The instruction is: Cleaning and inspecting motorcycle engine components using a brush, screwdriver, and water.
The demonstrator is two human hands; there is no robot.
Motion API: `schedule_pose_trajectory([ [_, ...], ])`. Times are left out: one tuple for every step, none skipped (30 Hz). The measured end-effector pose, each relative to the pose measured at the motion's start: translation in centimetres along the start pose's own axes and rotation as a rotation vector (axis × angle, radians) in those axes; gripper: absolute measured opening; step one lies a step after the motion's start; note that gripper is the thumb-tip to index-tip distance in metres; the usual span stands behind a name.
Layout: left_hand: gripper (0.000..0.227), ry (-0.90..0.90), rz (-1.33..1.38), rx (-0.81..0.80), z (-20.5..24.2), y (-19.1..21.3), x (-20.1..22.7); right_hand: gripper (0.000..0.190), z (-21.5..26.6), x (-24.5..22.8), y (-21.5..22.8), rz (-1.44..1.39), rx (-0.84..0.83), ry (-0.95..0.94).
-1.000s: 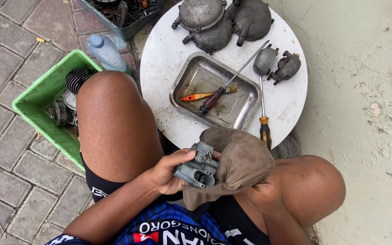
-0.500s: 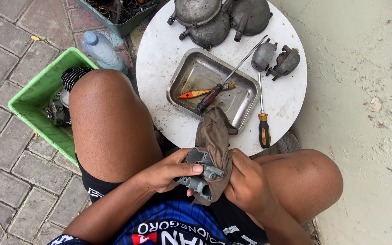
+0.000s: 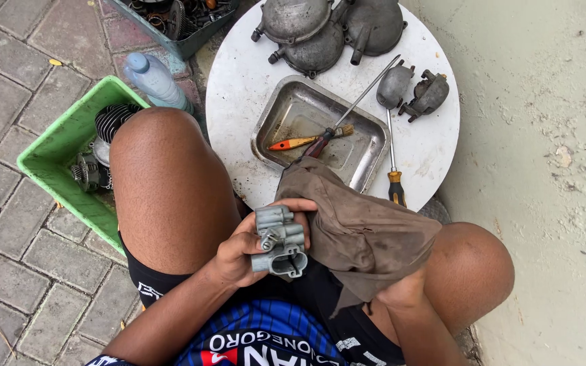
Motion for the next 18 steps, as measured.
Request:
schedule_pose_trajectory([
  [0.092,-0.04,0.047,-0.039,-0.2,0.1,0.4,0.029,0.0,0.2,-0.1,-0.03,0.005,-0.029],
  [0.092,-0.046,0.045,-0.037,0.0,-0.4,1.2,0.029,-0.3,0.1,-0.6,-0.034,0.001,-0.027],
  [0.096,-0.087,-0.031,-0.04,0.1,-1.0,2.2,0.03,-0.5,0.3,-1.0,-0.063,0.004,-0.06],
  [0.101,-0.126,-0.106,-0.044,0.2,-1.5,3.1,0.031,-0.8,0.6,-1.4,-0.091,0.009,-0.095],
  [0.101,-0.129,-0.107,-0.042,0.1,-2.5,3.7,0.031,-0.7,0.4,-2.9,-0.093,0.005,-0.094],
  [0.094,-0.112,-0.235,-0.107,0.1,-4.0,4.0,0.031,-0.4,0.4,-4.5,-0.121,0.01,-0.133],
  [0.086,-0.093,-0.362,-0.172,0.2,-5.4,4.2,0.032,-0.1,0.4,-6.0,-0.149,0.014,-0.172],
  [0.086,-0.088,-0.359,-0.172,0.0,-5.2,3.4,0.032,-0.2,0.5,-6.1,-0.146,0.017,-0.176],
  [0.095,-0.154,-0.427,-0.157,-0.2,-5.0,3.0,0.033,-0.3,0.8,-6.1,-0.169,0.029,-0.216],
  [0.104,-0.221,-0.494,-0.143,-0.5,-4.9,2.5,0.034,-0.5,1.0,-6.1,-0.191,0.041,-0.254],
  [0.104,-0.218,-0.491,-0.146,-0.7,-4.7,2.5,0.034,-0.1,0.9,-5.9,-0.187,0.045,-0.255],
  [0.101,-0.212,-0.593,-0.165,-0.7,-4.6,2.2,0.034,0.4,0.9,-5.7,-0.212,0.052,-0.294],
  [0.098,-0.206,-0.694,-0.184,-0.7,-4.6,2.0,0.035,0.8,0.9,-5.6,-0.237,0.059,-0.333],
  [0.098,-0.208,-0.698,-0.187,-0.7,-4.4,1.9,0.035,0.9,0.8,-5.1,-0.238,0.06,-0.327],
  [0.089,-0.256,-0.837,-0.177,-0.7,-4.4,1.9,0.036,1.1,1.0,-4.5,-0.264,0.069,-0.358],
  [0.081,-0.295,-0.97,-0.165,-0.5,-4.4,1.7,0.037,1.7,1.0,-4.0,-0.289,0.082,-0.397],
  [0.081,-0.289,-0.969,-0.168,-0.2,-4.3,1.6,0.037,1.5,1.1,-3.8,-0.289,0.088,-0.401],
  [0.091,-0.262,-1.093,-0.145,-0.1,-4.1,1.3,0.038,1.5,1.3,-3.6,-0.312,0.103,-0.441],
])
Point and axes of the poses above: each hand's wrist, its own z-axis away from the middle knuckle, its own y-axis out of the back of the hand, x = y × z, the point moved 7 cm from there along -z, towards the middle knuckle, and after that the axes turned 4 degrees about -z, right-handed, at the moved point
